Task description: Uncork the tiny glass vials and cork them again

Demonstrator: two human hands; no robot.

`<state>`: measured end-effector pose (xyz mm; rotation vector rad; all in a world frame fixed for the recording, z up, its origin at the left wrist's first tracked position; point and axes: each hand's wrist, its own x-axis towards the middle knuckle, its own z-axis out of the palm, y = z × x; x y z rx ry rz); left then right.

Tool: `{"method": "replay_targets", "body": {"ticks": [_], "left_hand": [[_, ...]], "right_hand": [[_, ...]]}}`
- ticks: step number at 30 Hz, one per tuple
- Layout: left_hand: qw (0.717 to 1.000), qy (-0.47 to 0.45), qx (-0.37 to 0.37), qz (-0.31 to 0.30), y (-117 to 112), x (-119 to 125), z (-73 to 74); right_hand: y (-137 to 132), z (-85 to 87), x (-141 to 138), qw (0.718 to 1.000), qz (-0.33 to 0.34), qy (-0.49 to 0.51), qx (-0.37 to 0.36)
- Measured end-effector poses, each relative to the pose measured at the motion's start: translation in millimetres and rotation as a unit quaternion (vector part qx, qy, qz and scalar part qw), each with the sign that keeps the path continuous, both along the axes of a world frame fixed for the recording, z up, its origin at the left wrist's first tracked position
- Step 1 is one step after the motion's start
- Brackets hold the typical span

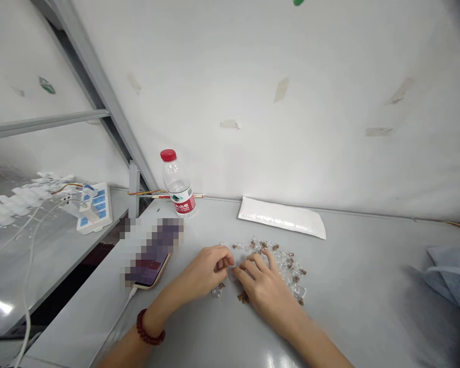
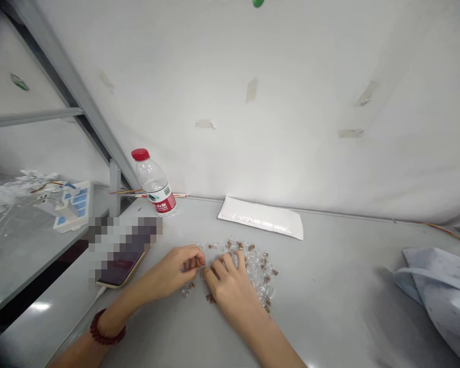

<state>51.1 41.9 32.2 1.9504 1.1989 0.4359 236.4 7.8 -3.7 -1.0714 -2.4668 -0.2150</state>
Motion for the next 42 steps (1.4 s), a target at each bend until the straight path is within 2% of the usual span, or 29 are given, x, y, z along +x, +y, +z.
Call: {"method": "replay_targets", "body": {"ticks": [3,7,12,15,19,23,26,28,31,37,42], "left_hand": [[0.999,-0.01,-0.044,-0.003,0,2,3.9],[0.998,-0.02,-0.067,0.008,1,0,6.8],[0.988,-0.068,-0.13,-0.039,0,-5,10.7],[0.984,-0.065,-0.15,-0.067,-3,-5,12.0],[0.982,-0.063,-0.167,-0.058,-3,-5,10.0],[0.996,-0.03,-0.089,-0.008,-2,-2,6.8],[0.999,0.031,-0.017,-0.032,-4,4,5.3],[0.997,0.047,0.002,-0.056,-7,8,4.0],[0.996,0.051,0.029,-0.061,-8,11,0.5],[0.996,0.072,0.049,-0.028,-6,10,-3.8],[0.999,0.053,0.009,-0.01,-9,11,-1.2]], "right_hand": [[-1,1.2,1,1.0,-0.006,0.001,-0.016],[-2,0.9,0,0.999,-0.014,0.01,-0.031],[1,-1.7,1,0.996,0.006,0.048,-0.076],[3,-0.8,3,0.993,0.009,0.065,-0.098],[4,0.6,4,0.992,-0.001,0.066,-0.104],[3,-0.2,5,0.991,-0.005,0.088,-0.104],[3,1.0,10,0.986,-0.021,0.132,-0.101],[3,3.8,15,0.98,-0.044,0.17,-0.096],[3,8.9,22,0.969,-0.075,0.217,-0.094],[-1,10.8,24,0.967,-0.079,0.217,-0.111],[-5,9.3,22,0.969,-0.068,0.203,-0.122]]}}
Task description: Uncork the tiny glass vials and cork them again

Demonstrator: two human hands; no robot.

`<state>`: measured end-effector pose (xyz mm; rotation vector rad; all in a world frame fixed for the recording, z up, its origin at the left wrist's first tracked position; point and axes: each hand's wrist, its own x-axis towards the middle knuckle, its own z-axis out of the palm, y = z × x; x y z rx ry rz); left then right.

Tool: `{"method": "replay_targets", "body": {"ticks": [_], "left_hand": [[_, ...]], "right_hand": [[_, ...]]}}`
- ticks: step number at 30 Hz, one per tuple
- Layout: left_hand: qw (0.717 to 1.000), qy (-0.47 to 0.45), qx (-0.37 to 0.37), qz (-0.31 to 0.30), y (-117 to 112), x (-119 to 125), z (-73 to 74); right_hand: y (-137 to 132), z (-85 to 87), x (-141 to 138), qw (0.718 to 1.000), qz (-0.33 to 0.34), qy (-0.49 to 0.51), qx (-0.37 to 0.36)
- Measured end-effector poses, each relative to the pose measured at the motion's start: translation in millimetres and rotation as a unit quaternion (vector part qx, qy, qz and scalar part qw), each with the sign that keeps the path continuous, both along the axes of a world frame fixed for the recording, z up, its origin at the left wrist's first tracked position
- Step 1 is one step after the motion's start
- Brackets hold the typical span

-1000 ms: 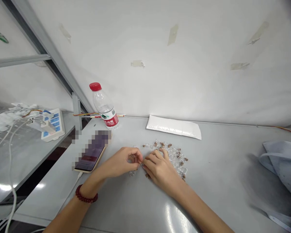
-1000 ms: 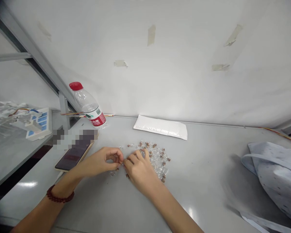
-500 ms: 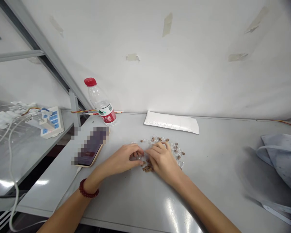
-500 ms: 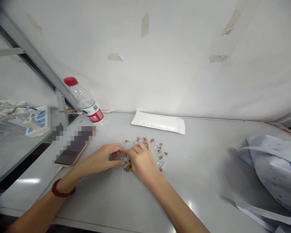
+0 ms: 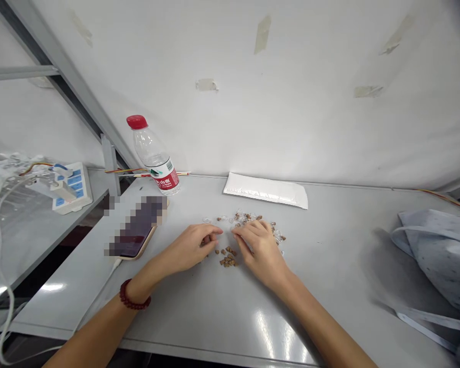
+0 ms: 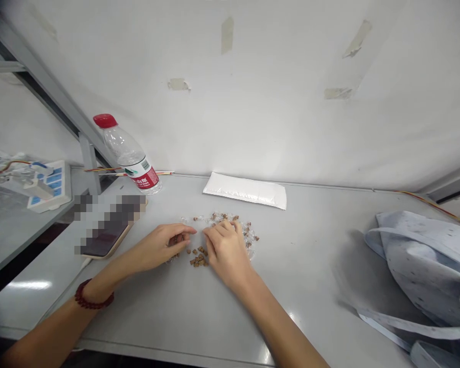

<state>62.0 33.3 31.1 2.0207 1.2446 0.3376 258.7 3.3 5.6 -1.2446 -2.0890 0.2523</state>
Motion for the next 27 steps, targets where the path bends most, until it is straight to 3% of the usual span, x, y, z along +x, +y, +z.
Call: {"method": "replay_targets", "body": {"ticks": [8,15,27], "left_hand": [[0.999,0.008,0.043,0.032,5,-11,5.1],[1.0,0.018,0.013,-0.005,6,-11,2.3],[0.998,0.001,0.04,-0.051,0,-2,-1.9]], "right_hand": [[0,3.5,-1,1.0,-0.009,0.015,0.004],[-1,1.1,-4,1.0,-0.016,0.005,0.013],[-1,-1.8,-10,0.994,0.022,-0.084,-0.065]]}}
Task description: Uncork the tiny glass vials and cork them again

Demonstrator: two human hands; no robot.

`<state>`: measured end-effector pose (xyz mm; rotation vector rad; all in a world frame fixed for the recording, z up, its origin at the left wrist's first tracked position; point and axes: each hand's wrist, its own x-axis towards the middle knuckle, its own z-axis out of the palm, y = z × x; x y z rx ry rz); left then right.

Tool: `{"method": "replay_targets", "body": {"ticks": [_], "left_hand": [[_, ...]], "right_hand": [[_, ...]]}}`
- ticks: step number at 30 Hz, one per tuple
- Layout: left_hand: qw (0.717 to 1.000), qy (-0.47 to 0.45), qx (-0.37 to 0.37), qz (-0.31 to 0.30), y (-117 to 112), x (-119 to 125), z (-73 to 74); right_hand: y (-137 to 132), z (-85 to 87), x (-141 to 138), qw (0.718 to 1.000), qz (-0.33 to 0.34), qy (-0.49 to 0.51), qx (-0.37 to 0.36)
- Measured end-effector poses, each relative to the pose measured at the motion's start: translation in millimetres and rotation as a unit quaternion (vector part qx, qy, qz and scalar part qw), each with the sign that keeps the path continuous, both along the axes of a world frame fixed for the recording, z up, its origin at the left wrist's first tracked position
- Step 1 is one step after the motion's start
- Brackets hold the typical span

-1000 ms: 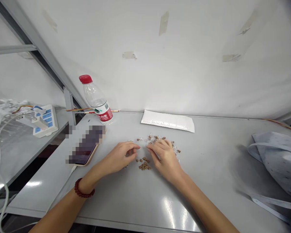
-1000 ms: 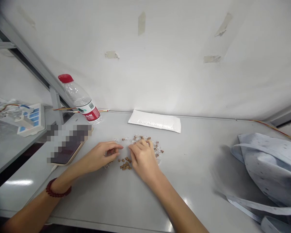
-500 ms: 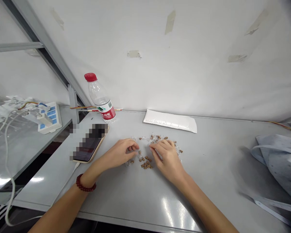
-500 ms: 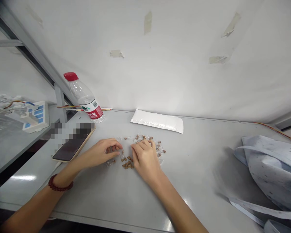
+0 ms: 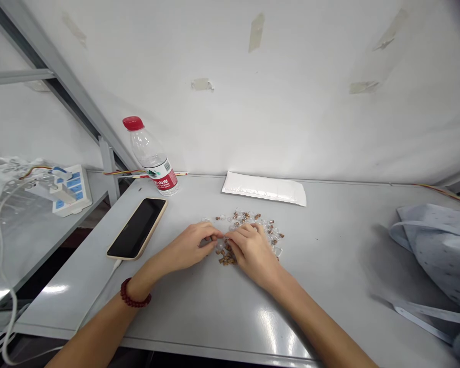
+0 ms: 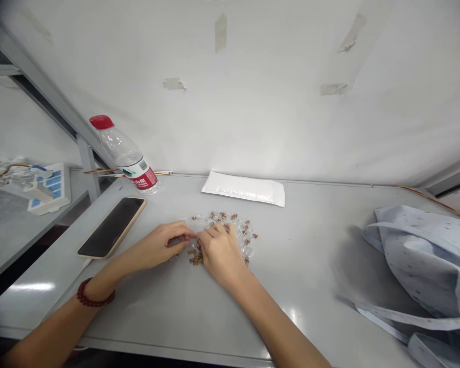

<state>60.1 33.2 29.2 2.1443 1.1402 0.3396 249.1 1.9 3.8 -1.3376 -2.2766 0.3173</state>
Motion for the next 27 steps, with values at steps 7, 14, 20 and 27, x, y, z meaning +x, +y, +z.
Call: {"method": "replay_targets", "body": {"ticks": [7,14,20,27], "left_hand": [[1.0,0.003,0.006,-0.003,4,4,0.7],[0.999,-0.005,0.019,0.026,1,5,-2.9],[0.998,-0.006,-0.02,0.052,-1,4,8.1],[1.0,0.021,-0.003,0.002,1,-2,10.1]], "right_hand": [[-2,4.1,-5,0.999,0.026,0.028,-0.037],[0,2.6,-5,0.998,0.014,0.059,-0.035],[3,9.5,14,0.998,-0.022,0.063,0.018],[5,11.9,25,0.997,-0.039,-0.059,-0.017]]}}
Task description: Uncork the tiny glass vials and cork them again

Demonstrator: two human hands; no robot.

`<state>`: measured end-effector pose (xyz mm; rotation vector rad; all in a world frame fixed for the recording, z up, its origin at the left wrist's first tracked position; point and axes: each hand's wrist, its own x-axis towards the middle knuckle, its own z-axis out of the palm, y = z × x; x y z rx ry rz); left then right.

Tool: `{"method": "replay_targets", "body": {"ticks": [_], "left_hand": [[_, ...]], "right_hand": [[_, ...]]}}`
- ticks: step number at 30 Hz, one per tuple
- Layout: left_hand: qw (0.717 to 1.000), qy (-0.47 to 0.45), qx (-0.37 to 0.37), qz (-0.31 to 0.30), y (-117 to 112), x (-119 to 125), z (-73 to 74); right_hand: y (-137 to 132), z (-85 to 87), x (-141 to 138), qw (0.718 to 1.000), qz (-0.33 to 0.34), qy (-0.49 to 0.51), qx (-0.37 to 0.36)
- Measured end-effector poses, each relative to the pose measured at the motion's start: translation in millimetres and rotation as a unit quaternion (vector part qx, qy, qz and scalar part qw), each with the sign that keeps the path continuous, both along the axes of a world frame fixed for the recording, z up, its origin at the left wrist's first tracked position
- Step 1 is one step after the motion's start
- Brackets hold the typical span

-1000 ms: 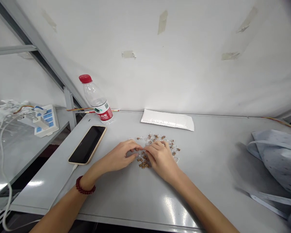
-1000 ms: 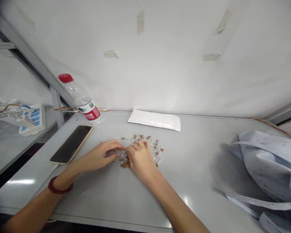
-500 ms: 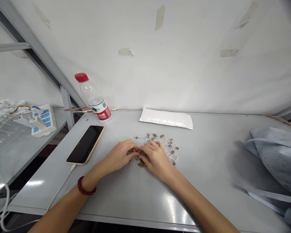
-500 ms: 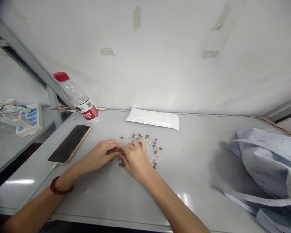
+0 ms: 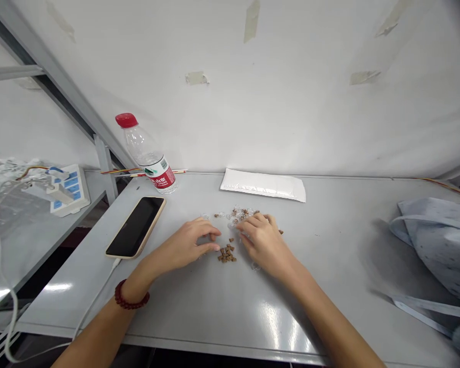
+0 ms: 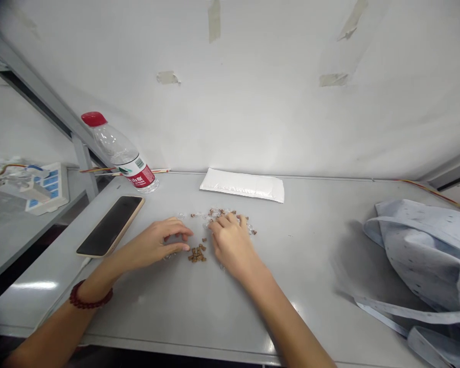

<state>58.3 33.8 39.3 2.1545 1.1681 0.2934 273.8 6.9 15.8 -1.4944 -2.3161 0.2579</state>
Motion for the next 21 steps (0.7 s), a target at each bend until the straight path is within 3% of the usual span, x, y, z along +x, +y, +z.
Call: {"method": "replay_targets", "body": {"ticks": [3,7,12,15,18,21], "left_hand": [[0.998,0.045,-0.04,0.033,7,-14,4.0],[0.988,0.096,-0.12,0.009,9,-25,11.9],[0.993,0.096,-0.063,-0.022,5,-20,7.7],[0.998,0.056,-0.042,0.001,4,-14,3.4],[0.997,-0.028,-0.02,0.063,1,-6,4.2],[0.98,-0.148,-0.07,0.114,-4,2,5.9]], "right_hand": [[-1,-0.9,-2,0.999,-0.009,-0.053,0.001],[-3,0.0,-3,0.999,-0.006,-0.041,0.002],[-5,-1.8,-7,0.998,0.022,0.034,0.045],[-8,-3.8,-10,0.994,0.042,0.079,0.068],[-12,-3.0,-15,0.987,0.075,0.127,0.06],[-16,0.9,-20,0.98,0.088,0.177,0.019]]}}
